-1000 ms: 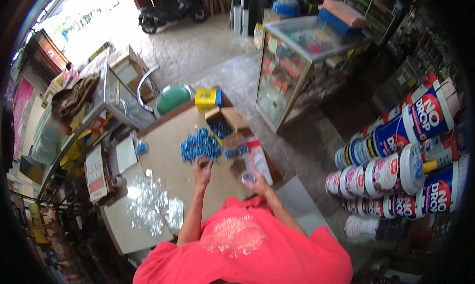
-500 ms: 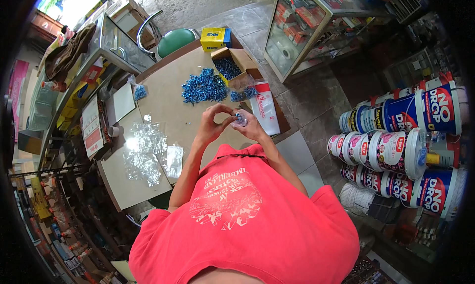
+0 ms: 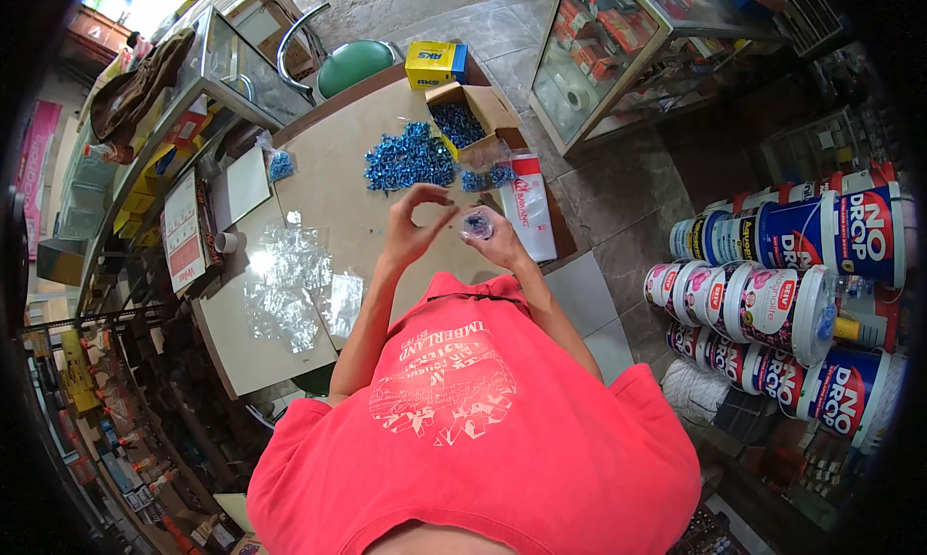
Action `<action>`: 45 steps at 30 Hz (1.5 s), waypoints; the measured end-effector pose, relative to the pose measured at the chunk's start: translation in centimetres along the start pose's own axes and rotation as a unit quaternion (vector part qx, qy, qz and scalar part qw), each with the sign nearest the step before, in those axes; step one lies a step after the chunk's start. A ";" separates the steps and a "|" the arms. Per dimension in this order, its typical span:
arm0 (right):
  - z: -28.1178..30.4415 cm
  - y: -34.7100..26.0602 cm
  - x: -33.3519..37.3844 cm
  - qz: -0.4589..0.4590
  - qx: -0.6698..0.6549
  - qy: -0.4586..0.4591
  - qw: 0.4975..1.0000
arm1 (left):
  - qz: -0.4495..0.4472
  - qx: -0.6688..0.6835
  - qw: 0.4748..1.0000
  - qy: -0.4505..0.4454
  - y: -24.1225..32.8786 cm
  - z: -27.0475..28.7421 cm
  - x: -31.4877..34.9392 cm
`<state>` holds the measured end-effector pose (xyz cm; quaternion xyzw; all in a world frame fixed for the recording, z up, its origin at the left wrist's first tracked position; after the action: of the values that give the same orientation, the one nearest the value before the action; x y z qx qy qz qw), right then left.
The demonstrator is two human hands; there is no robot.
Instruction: Sorting small blue plastic wall anchors from a box into small clear plastic bags.
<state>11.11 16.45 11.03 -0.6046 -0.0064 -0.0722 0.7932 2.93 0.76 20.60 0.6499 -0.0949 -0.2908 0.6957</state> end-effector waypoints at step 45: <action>4.4 5.0 -5.4 -0.017 0.022 -0.121 0.992 | 0.132 0.060 0.973 0.181 -5.3 -3.5 -3.1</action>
<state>6.69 22.49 6.93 -0.5908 -0.1138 -0.0119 0.7987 0.70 5.43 15.83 0.7141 -0.0700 -0.0679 0.6932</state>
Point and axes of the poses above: each hand's wrist, its own x-axis away from the middle knuckle, its own z-axis out of the back of the hand, y = z × x, the point moved 2 cm from there along -x, towards the middle knuckle, and after that the axes turned 6 degrees about x, right-handed, at the moved point
